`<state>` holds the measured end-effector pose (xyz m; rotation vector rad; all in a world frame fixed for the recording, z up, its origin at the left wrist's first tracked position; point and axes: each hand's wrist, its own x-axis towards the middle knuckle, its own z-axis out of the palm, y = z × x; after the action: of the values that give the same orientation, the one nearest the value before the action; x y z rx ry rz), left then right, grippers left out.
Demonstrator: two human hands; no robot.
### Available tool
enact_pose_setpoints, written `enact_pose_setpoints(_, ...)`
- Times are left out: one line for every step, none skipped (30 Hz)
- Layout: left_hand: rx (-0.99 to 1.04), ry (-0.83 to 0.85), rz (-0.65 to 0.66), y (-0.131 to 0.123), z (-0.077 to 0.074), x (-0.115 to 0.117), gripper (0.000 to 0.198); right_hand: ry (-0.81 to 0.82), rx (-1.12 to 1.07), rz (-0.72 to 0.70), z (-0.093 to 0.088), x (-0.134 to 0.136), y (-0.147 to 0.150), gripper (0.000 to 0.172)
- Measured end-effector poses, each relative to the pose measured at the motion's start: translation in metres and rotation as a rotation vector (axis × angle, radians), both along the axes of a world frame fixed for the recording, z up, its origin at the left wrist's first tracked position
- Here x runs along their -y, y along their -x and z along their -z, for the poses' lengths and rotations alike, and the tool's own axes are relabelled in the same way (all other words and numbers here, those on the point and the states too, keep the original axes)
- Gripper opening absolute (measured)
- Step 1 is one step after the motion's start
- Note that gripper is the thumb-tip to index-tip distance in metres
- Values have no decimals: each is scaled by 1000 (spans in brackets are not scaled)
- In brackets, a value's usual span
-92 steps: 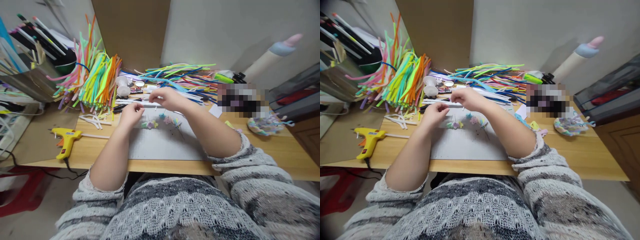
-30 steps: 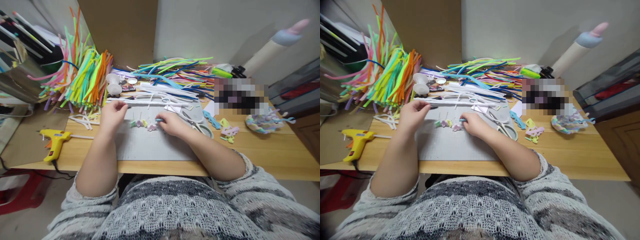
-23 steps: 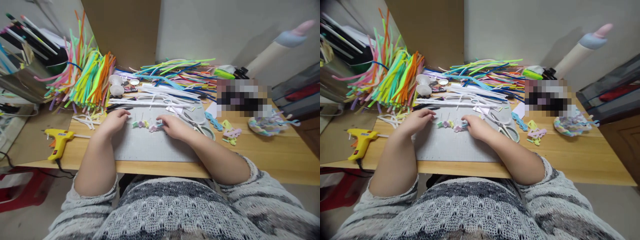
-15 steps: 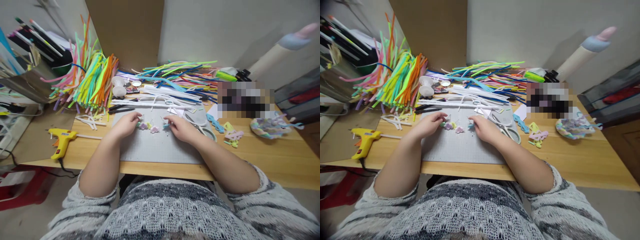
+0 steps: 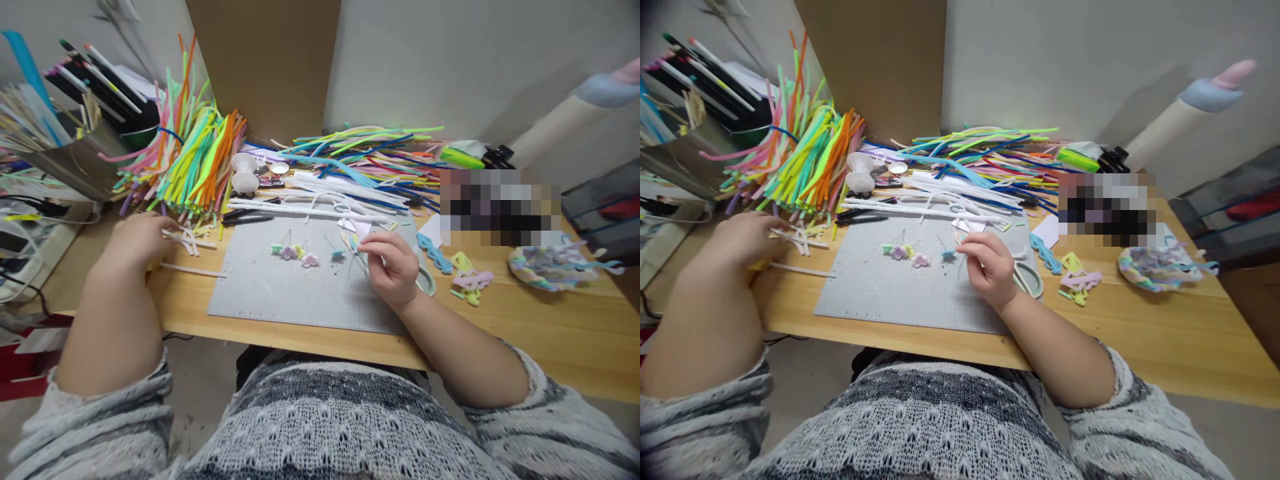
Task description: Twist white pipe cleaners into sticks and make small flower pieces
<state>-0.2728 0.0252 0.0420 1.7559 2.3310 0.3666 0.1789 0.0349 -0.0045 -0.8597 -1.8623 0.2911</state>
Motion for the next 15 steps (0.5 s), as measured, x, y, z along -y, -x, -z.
enact_pose_setpoints(-92, 38, 50, 0, 1, -3, 12, 14, 10, -5, 1, 0, 1, 22)
enact_pose_setpoints(-211, 93, 100, -1, 1, -5, 10, 24, 13, -15, 1, 0, 1, 22)
enact_pose_setpoints(-314, 149, 131, -4, 1, -7, 10, 28, 11, -27, 1, 0, 1, 23)
enact_pose_setpoints(-362, 185, 126, -7, 0, -8, 13, 27, 8, -38, 1, -1, 1, 23)
enact_pose_setpoints(-389, 212, 99, -9, -1, -8, 17, 27, 5, -45, 1, -1, 2, 23)
enact_pose_setpoints(-410, 229, 60, -12, -3, -9, 22, 28, 4, -48, 1, -1, 2, 23)
enact_pose_setpoints(-428, 237, 17, -14, -4, -9, 26, 31, 3, -49, 1, -2, 2, 23)
enact_pose_setpoints(-446, 239, -17, -16, -6, -8, 28, 32, 3, -50, 1, -2, 2, 23)
enact_pose_setpoints(-462, 241, -38, -17, -7, -8, 29, 34, 3, -56, 1, -2, 2, 23)
enact_pose_setpoints(-475, 245, -49, -19, -7, -8, 29, 29, 1, -65, 0, -3, 3, 24)
enact_pose_setpoints(-478, 257, -54, -20, -7, -9, 30, 19, -2, -78, 0, -3, 3, 24)
enact_pose_setpoints(-473, 273, -53, -21, -7, -9, 32, 3, -6, -95, 0, -4, 4, 24)
enact_pose_setpoints(-469, 291, -51, -23, -7, -10, 35, -16, -12, -114, 0, -4, 5, 25)
enact_pose_setpoints(-464, 306, -48, -24, -7, -10, 37, -35, -19, -132, 0, -5, 5, 25)
enact_pose_setpoints(-459, 322, -42, -25, -7, -10, 39, -51, -25, -148, 0, -5, 5, 25)
